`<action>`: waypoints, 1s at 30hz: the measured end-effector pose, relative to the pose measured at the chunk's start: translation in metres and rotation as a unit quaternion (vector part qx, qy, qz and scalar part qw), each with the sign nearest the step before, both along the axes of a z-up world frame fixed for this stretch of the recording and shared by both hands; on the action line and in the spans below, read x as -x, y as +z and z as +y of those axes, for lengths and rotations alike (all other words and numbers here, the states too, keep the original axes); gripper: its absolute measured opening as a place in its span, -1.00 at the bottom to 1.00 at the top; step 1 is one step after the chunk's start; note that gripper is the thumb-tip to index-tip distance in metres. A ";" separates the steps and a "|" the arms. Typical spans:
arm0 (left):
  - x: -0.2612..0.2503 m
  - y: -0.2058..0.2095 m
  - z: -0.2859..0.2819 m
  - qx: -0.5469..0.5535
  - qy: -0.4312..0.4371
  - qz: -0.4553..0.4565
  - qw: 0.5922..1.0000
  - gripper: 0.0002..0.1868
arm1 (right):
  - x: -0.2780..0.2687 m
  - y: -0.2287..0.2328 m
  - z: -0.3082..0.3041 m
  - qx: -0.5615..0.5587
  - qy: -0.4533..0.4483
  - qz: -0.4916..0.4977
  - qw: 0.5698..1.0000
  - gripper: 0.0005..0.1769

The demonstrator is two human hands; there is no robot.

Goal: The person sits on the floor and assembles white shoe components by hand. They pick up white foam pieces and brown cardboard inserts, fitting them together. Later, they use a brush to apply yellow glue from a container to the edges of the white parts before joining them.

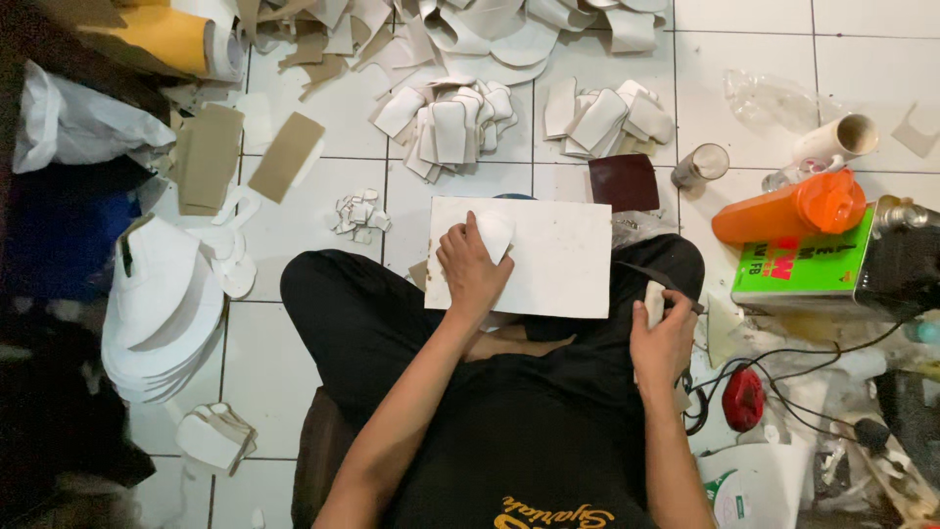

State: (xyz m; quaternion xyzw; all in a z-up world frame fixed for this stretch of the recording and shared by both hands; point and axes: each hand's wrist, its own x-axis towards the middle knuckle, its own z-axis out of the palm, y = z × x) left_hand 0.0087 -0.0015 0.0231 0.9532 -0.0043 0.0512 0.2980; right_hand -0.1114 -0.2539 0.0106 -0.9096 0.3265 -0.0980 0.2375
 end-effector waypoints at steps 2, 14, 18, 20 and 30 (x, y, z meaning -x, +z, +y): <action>-0.001 -0.005 0.009 0.005 -0.002 0.013 1.000 -0.10 | 0.000 -0.009 -0.008 -0.006 0.001 -0.003 1.000 -0.53; 0.002 -0.011 0.024 -0.003 -0.060 0.050 0.997 -0.10 | -0.220 0.009 -0.007 -0.133 0.259 0.001 0.957 -0.50; 0.006 -0.013 0.028 0.048 -0.042 0.046 0.997 -0.09 | -0.305 -0.078 0.028 -0.107 0.297 0.114 0.942 -0.54; 0.006 -0.023 0.028 0.058 -0.027 0.029 0.998 -0.08 | -0.320 -0.117 0.037 -0.096 0.308 0.141 0.936 -0.56; 0.010 -0.003 0.031 0.162 0.005 0.028 0.986 -0.27 | -0.340 -0.200 0.015 -0.081 0.330 0.182 0.923 -0.46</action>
